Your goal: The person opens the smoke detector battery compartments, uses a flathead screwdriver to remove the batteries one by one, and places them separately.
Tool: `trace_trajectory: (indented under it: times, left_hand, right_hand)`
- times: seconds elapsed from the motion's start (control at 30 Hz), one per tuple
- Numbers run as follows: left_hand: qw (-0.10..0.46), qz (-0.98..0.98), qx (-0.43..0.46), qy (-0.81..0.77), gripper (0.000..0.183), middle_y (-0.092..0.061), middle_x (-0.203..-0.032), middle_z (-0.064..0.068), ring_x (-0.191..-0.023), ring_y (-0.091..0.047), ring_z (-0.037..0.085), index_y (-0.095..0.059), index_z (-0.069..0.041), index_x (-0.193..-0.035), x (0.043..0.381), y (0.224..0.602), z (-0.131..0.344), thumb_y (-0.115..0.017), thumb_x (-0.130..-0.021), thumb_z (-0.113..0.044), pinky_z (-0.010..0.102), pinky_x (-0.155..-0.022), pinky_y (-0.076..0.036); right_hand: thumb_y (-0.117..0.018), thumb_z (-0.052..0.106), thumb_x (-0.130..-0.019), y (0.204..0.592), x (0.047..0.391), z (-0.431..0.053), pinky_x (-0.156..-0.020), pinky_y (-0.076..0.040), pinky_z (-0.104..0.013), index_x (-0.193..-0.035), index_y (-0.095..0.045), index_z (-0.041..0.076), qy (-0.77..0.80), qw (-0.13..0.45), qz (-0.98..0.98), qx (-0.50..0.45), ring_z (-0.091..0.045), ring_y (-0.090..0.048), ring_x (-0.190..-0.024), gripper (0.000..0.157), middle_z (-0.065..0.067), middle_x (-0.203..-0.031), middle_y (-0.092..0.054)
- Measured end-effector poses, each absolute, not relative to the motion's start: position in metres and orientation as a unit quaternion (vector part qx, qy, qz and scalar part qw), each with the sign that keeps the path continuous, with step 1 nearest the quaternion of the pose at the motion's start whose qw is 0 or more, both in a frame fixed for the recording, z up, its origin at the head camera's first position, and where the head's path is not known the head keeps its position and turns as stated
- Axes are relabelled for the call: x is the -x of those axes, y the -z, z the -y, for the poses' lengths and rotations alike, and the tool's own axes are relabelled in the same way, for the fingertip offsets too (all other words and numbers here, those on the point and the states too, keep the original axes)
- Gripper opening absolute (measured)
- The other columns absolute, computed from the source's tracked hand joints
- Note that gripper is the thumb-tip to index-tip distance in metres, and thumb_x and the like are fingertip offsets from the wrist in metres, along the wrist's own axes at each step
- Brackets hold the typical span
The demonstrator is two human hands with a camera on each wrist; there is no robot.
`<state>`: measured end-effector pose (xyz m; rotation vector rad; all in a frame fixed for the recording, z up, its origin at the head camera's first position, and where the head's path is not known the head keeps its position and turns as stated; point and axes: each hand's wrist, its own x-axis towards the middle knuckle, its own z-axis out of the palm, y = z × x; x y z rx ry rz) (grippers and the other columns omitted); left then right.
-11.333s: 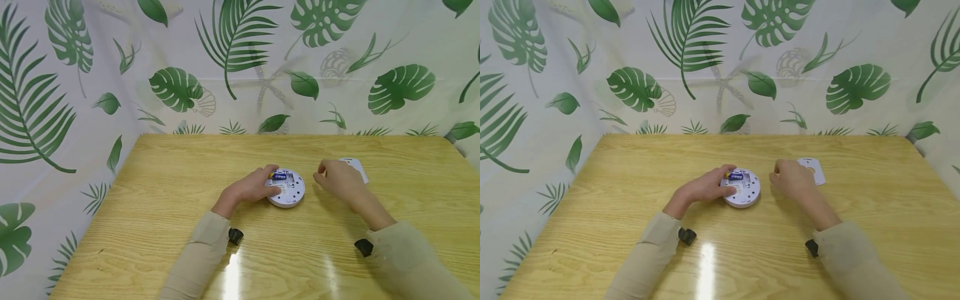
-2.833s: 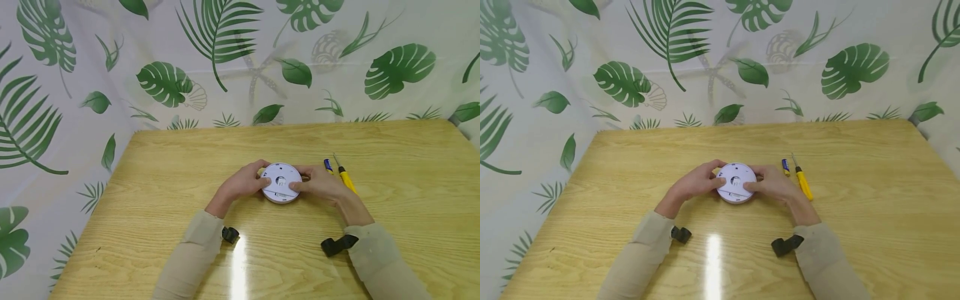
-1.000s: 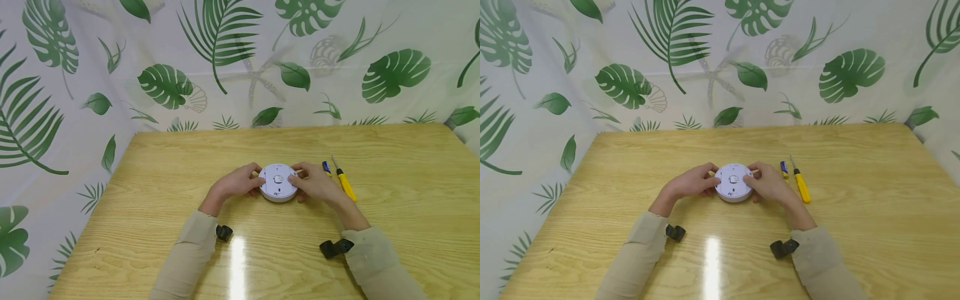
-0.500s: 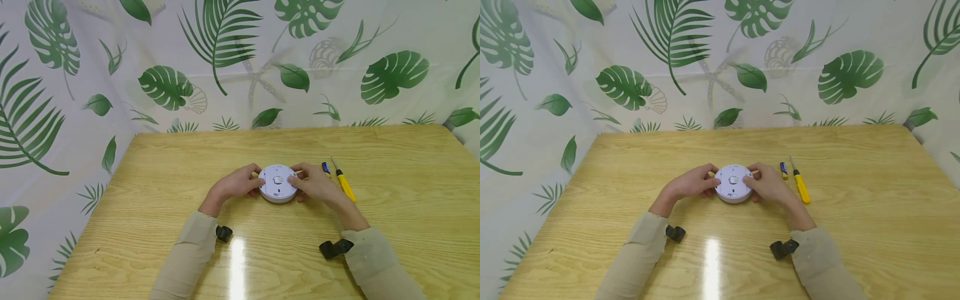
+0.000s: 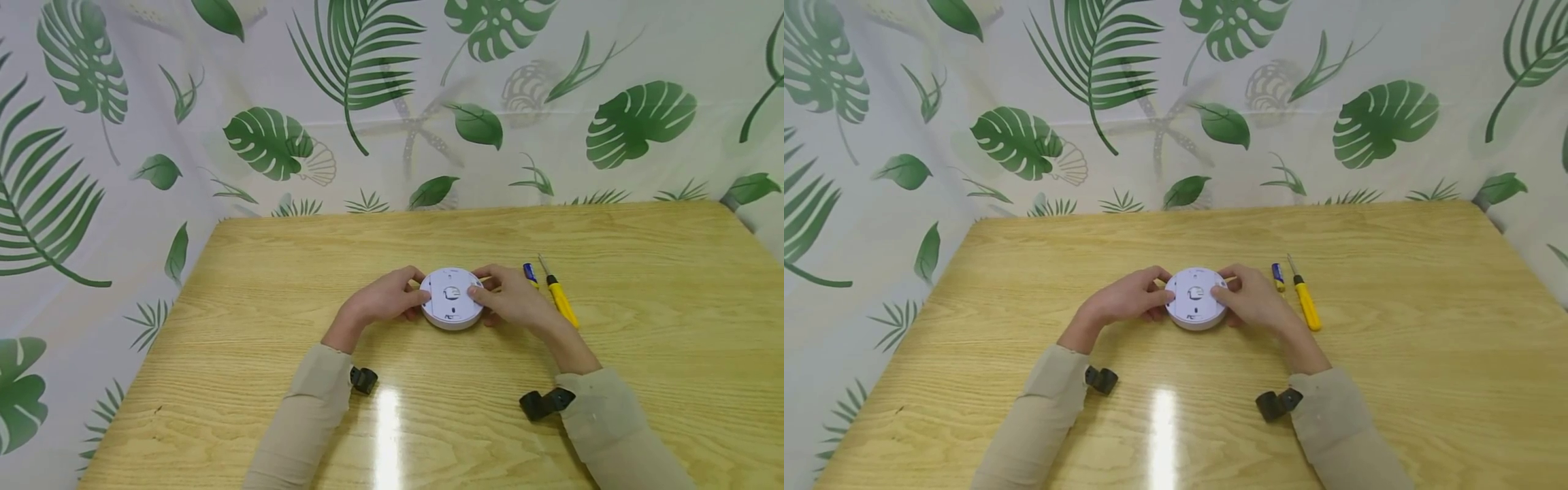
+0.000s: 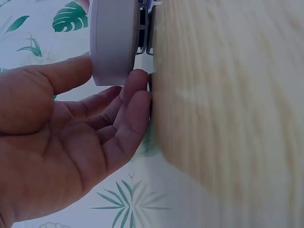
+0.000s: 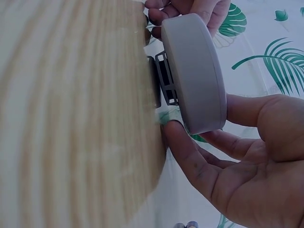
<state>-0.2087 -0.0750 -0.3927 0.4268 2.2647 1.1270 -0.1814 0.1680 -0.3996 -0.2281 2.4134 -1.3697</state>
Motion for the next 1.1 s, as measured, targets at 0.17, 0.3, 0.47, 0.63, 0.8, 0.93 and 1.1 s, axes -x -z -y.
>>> trace_trajectory:
  times: [0.17,0.3,0.47,0.63,0.8,0.93,1.1]
  left_hand:
    - [0.239,-0.875,-0.203,-0.368,0.044,-0.064,-0.109,0.011,-0.093,-0.061,0.020,-0.045,-0.011,-0.141,0.209,0.388,0.076,-0.059,-0.101,-0.022,0.032,-0.081,-0.050]
    - [0.196,-0.888,-0.277,-0.309,0.034,-0.056,-0.121,0.011,-0.102,-0.056,0.021,-0.055,-0.017,-0.135,0.209,0.382,0.076,-0.059,-0.101,-0.018,0.034,-0.088,-0.048]
    - [0.203,-0.889,-0.305,-0.275,0.034,-0.053,-0.123,0.009,-0.098,-0.056,0.019,-0.059,-0.017,-0.133,0.203,0.375,0.077,-0.063,-0.099,-0.021,0.031,-0.087,-0.048]
    - [0.231,-0.889,-0.295,-0.265,0.043,-0.052,-0.122,0.007,-0.098,-0.056,0.017,-0.053,-0.019,-0.138,0.200,0.376,0.078,-0.066,-0.097,-0.019,0.030,-0.087,-0.047]
    - [0.224,-0.891,-0.299,-0.257,0.048,-0.053,-0.122,0.008,-0.097,-0.056,0.018,-0.051,-0.018,-0.140,0.199,0.379,0.076,-0.067,-0.095,-0.017,0.030,-0.087,-0.047]
    - [0.219,-0.894,-0.298,-0.251,0.054,-0.053,-0.129,0.009,-0.106,-0.055,0.019,-0.048,-0.017,-0.142,0.199,0.379,0.073,-0.070,-0.094,-0.018,0.032,-0.092,-0.046]
    - [0.225,-0.897,-0.285,-0.250,0.060,-0.049,-0.142,0.010,-0.124,-0.049,0.018,-0.044,-0.014,-0.145,0.197,0.376,0.068,-0.073,-0.092,-0.019,0.034,-0.106,-0.041]
  right_hand:
    - [-0.057,0.023,-0.102,0.399,0.181,-0.166,-0.076,-0.057,-0.034,-0.143,-0.043,-0.003,0.451,0.154,-0.874,0.095,-0.038,-0.057,-0.112,0.050,-0.029,-0.132,-0.051]
    - [-0.058,0.023,-0.102,0.399,0.181,-0.166,-0.076,-0.056,-0.035,-0.141,-0.043,0.001,0.451,0.150,-0.875,0.090,-0.038,-0.058,-0.111,0.047,-0.029,-0.133,-0.050]
    - [-0.058,0.019,-0.101,0.397,0.180,-0.166,-0.075,-0.054,-0.033,-0.126,-0.049,0.003,0.451,0.135,-0.878,0.090,-0.034,-0.059,-0.103,0.031,-0.026,-0.128,-0.053]
    - [-0.058,0.014,-0.100,0.397,0.178,-0.168,-0.079,-0.053,-0.036,-0.116,-0.059,0.003,0.443,0.125,-0.881,0.109,-0.033,-0.061,-0.100,0.019,-0.023,-0.123,-0.058]
    - [-0.059,0.010,-0.099,0.394,0.179,-0.173,-0.084,-0.054,-0.041,-0.116,-0.062,0.004,0.437,0.125,-0.880,0.138,-0.035,-0.062,-0.104,0.018,-0.021,-0.122,-0.061]
    - [-0.058,0.007,-0.098,0.392,0.179,-0.177,-0.081,-0.054,-0.038,-0.119,-0.063,0.004,0.428,0.126,-0.878,0.173,-0.033,-0.064,-0.102,0.021,-0.023,-0.125,-0.060]
    - [-0.056,0.006,-0.099,0.390,0.179,-0.182,-0.084,-0.054,-0.041,-0.131,-0.062,0.005,0.402,0.141,-0.877,0.224,-0.032,-0.066,-0.104,0.033,-0.023,-0.138,-0.054]
